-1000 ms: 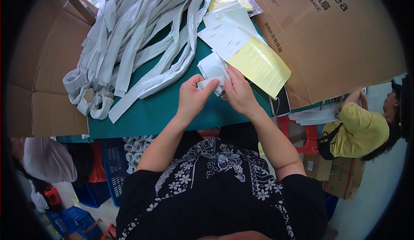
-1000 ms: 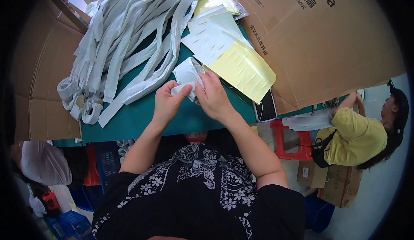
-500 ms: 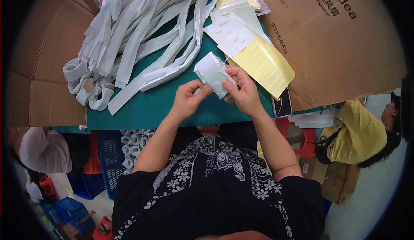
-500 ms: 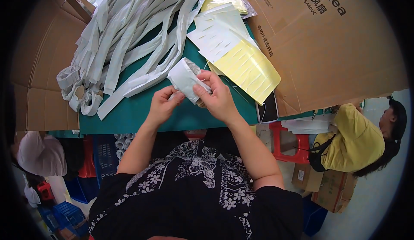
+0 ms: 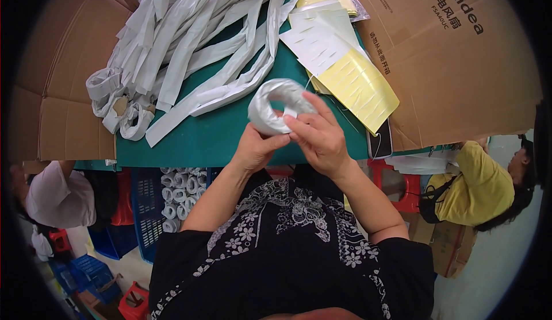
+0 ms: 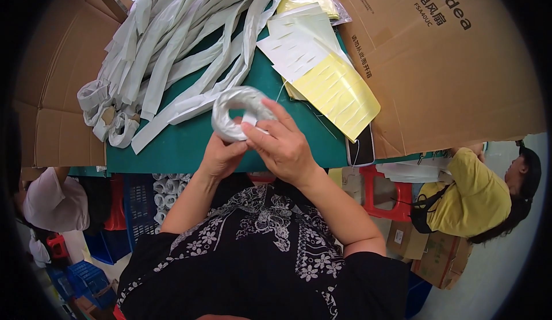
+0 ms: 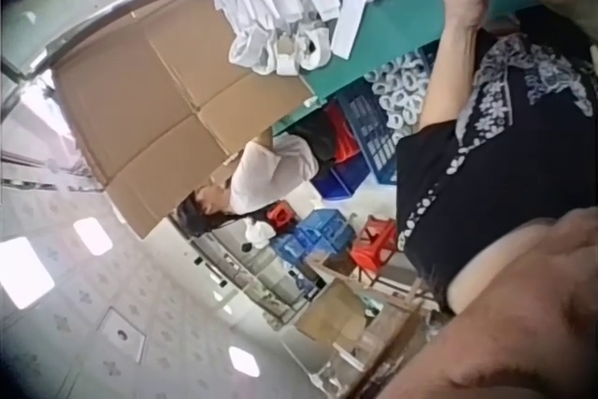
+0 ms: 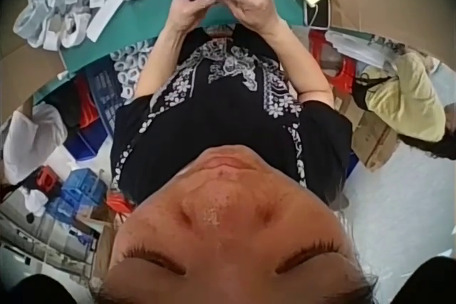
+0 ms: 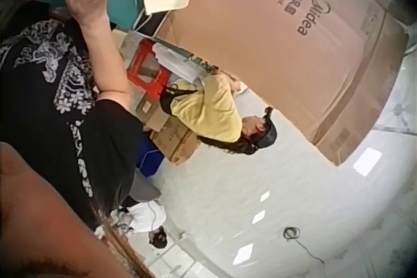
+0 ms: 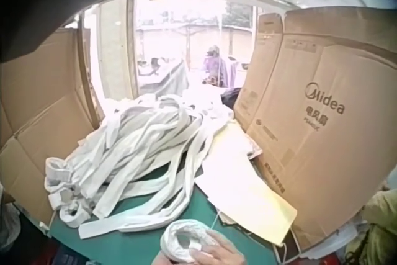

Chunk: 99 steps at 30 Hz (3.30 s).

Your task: Folding and rolling white belt straps at a factory workbench.

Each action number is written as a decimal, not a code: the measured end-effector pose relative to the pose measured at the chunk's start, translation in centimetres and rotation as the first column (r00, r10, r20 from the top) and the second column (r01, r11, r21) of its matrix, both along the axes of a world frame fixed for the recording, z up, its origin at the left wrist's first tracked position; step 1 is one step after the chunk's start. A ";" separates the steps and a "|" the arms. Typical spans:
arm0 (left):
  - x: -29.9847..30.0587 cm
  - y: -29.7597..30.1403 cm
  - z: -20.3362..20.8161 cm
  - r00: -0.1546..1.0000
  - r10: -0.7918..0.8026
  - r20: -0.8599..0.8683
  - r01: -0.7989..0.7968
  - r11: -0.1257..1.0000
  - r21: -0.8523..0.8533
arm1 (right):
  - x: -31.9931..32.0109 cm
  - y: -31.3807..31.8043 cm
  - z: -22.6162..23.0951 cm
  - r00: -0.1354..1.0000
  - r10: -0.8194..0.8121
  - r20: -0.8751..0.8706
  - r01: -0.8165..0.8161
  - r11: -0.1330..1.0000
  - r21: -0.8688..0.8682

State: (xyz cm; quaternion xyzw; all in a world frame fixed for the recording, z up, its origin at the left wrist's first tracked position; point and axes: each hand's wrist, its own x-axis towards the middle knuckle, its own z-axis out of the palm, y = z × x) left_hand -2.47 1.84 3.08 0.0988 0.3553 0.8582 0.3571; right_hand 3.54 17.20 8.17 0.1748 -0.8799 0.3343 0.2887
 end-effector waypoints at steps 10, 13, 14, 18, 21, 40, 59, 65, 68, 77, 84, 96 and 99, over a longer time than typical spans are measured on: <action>-2.1 -0.9 -1.4 0.981 -0.192 -0.011 0.191 0.980 -0.051 | -0.4 -0.2 0.3 0.999 -0.028 0.041 0.034 0.990 -0.136; -1.4 -0.8 0.1 0.988 -0.151 -0.012 0.145 0.965 -0.217 | -0.2 -0.3 0.2 0.978 -0.036 0.205 0.095 0.953 -0.287; -1.1 -0.9 0.4 0.991 -0.133 -0.002 0.125 0.934 -0.335 | -0.4 0.1 0.2 0.978 -0.033 0.204 0.092 0.953 -0.288; -0.5 -3.1 1.7 0.397 -0.047 -0.917 -0.805 0.462 -0.372 | -1.3 2.0 0.5 0.990 -0.061 -0.125 0.067 0.997 0.040; -1.0 -1.6 6.8 -0.027 -0.267 -0.963 -0.855 0.506 -0.116 | -1.2 2.0 0.7 0.980 0.068 -0.186 -0.009 0.954 0.300; -3.0 -1.4 3.3 -0.051 -0.233 -0.971 -0.462 0.868 -0.184 | -0.7 3.9 1.4 0.650 0.427 0.628 -0.097 0.867 -0.489; -3.5 -3.1 4.4 -0.195 -0.319 -0.928 -0.289 0.922 -0.256 | -1.9 2.5 -2.1 0.348 0.656 0.669 0.433 0.521 -0.736; -3.8 -4.4 4.6 -0.388 -0.363 -0.847 -0.382 0.900 -0.210 | -2.2 -0.1 -3.0 0.416 0.550 0.724 0.362 0.630 -0.687; -3.3 -5.5 4.4 -0.273 -0.459 -0.845 -0.400 0.853 -0.334 | -2.7 -1.5 -3.3 0.373 0.539 0.755 0.244 0.728 -0.641; -10.2 -15.0 6.2 -0.050 -0.572 -0.818 -0.962 0.249 -0.115 | -6.3 -3.4 -1.3 0.653 0.499 0.570 0.015 0.744 -0.668; -25.9 -30.6 9.1 0.041 -0.821 -0.570 -0.921 -0.252 0.297 | -7.3 -1.5 -6.0 0.828 -0.004 0.561 0.261 0.889 -0.378; -11.7 -8.3 0.4 0.031 -0.673 -0.739 -0.825 0.400 -0.399 | -14.0 0.5 -7.4 0.393 0.188 0.900 0.554 0.733 -0.395; -10.6 -6.6 -1.1 -0.026 -0.738 -0.674 -0.878 0.339 -0.338 | -14.1 0.3 -7.0 0.308 0.311 0.899 0.555 0.709 -0.435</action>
